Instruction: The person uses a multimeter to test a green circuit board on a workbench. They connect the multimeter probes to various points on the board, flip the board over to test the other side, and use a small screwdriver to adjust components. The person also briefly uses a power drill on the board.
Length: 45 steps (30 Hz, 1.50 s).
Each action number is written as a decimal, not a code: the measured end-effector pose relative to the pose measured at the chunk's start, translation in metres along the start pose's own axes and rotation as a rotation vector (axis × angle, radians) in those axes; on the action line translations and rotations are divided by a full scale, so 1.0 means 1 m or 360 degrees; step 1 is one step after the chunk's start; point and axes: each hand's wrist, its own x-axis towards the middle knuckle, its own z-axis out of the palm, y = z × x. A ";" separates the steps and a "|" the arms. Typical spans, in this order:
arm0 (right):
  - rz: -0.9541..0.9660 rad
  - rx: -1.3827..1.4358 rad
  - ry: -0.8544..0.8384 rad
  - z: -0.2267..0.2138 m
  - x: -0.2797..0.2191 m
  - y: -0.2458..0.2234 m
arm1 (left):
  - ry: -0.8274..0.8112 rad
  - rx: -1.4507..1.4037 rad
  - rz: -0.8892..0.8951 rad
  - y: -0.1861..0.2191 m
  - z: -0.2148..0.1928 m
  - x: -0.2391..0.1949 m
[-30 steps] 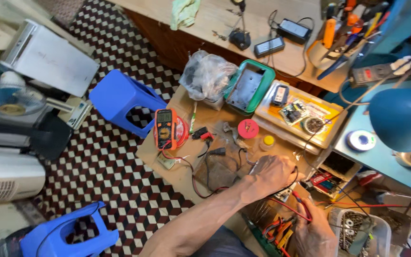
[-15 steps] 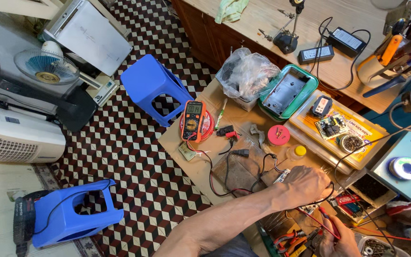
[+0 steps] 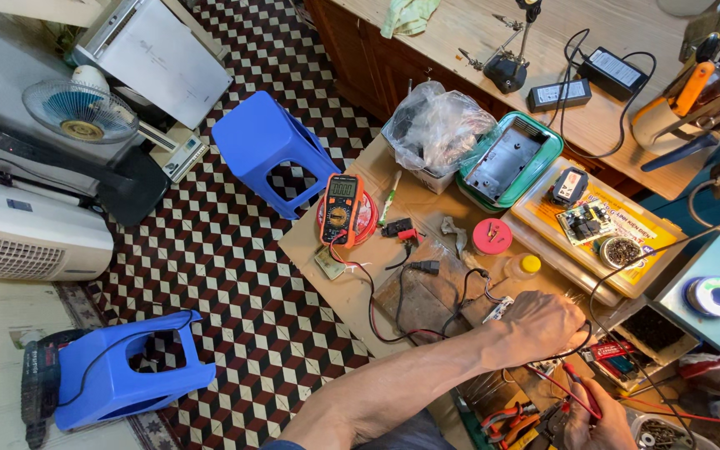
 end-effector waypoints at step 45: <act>0.0202 -0.0113 0.0549 -0.040 -0.016 -0.255 | -0.0129 0.0050 -0.0045 0.018 -0.068 -0.003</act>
